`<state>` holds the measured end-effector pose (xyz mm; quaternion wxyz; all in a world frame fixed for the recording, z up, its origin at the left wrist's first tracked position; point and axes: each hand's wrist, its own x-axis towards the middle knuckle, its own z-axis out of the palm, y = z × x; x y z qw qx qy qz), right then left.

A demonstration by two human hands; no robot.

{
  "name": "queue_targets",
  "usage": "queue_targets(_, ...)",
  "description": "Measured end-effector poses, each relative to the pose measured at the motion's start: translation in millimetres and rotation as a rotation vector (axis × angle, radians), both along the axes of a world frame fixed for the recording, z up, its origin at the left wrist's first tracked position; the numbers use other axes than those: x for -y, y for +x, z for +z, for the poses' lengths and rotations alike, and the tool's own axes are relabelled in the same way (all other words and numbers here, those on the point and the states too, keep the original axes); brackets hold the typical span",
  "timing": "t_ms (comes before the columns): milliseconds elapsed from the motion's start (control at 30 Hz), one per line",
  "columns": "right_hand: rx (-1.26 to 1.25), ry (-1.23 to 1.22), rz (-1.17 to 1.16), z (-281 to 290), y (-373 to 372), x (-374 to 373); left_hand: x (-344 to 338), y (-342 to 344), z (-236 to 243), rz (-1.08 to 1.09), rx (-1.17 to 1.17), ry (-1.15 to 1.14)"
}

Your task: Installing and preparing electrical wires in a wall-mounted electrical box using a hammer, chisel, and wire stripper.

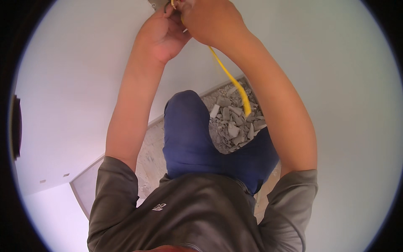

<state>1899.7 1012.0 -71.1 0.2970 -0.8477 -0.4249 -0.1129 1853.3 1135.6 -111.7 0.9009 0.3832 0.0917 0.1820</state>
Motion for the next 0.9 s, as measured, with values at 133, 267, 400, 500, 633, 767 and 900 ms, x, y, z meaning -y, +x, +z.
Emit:
queue_targets(133, -0.356, 0.103, 0.185, 1, 18, 15, 5, -1, 14, -0.024, -0.046, -0.049)
queue_targets(267, 0.369, 0.537, -0.095, -18, 49, 5, 0, 2, 12, -0.040, -0.065, -0.046)
queue_targets(400, 0.305, 0.796, 0.095, -23, 44, -6, -16, -2, 3, -0.099, -0.055, 0.004)
queue_targets(500, 0.734, 0.573, -0.155, -31, 52, -9, -9, -3, 8, -0.459, 0.328, -0.021)
queue_targets(633, 0.754, 0.476, -0.162, -25, 65, -12, -2, -7, 18, -0.073, -0.073, 0.051)
queue_targets(767, 0.761, 0.376, -0.185, -21, 68, -9, 8, -12, 25, 0.022, -0.146, 0.083)
queue_targets(900, 0.714, 0.347, -0.301, -21, 65, -19, 2, -16, 19, 0.006, -0.124, 0.075)
